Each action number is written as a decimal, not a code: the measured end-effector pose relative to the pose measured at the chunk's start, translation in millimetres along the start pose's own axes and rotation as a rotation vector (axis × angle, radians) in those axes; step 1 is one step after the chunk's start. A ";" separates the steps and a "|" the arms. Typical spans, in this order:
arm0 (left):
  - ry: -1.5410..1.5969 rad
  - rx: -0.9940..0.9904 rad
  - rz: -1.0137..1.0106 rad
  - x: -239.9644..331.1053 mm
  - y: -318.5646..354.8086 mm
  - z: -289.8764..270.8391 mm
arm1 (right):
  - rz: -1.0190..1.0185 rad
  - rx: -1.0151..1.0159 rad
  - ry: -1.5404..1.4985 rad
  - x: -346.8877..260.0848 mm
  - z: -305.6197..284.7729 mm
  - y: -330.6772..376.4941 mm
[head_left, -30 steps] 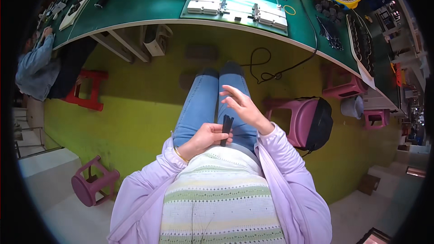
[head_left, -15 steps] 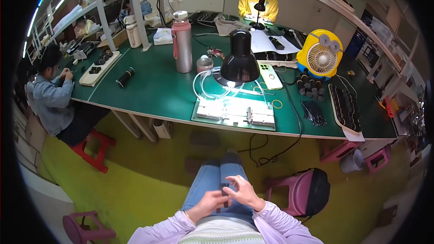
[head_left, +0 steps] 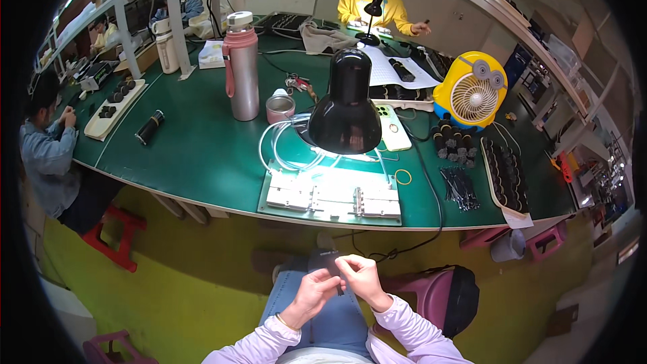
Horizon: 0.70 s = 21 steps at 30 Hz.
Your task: Manually assembling small electronic components at a factory workstation.
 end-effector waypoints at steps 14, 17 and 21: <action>-0.006 -0.097 0.139 22.7 -28.1 19.7 | -0.047 -0.036 0.032 -28.8 0.0 -31.6; 0.052 -0.100 0.171 27.5 -38.1 20.4 | -0.024 -0.025 0.025 -40.6 -0.2 -39.9; 0.110 -0.134 0.225 28.7 -44.0 19.9 | -0.047 -0.005 0.036 -40.3 -1.7 -46.1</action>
Point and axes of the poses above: each hand's wrist, its own y-axis away from the middle knuckle, its own z-axis out of the palm, x = y × z, the point moved 1 cm from there along -y, towards the middle knuckle, and after that the axes turned 9 degrees about -x, right-handed, at the moved point
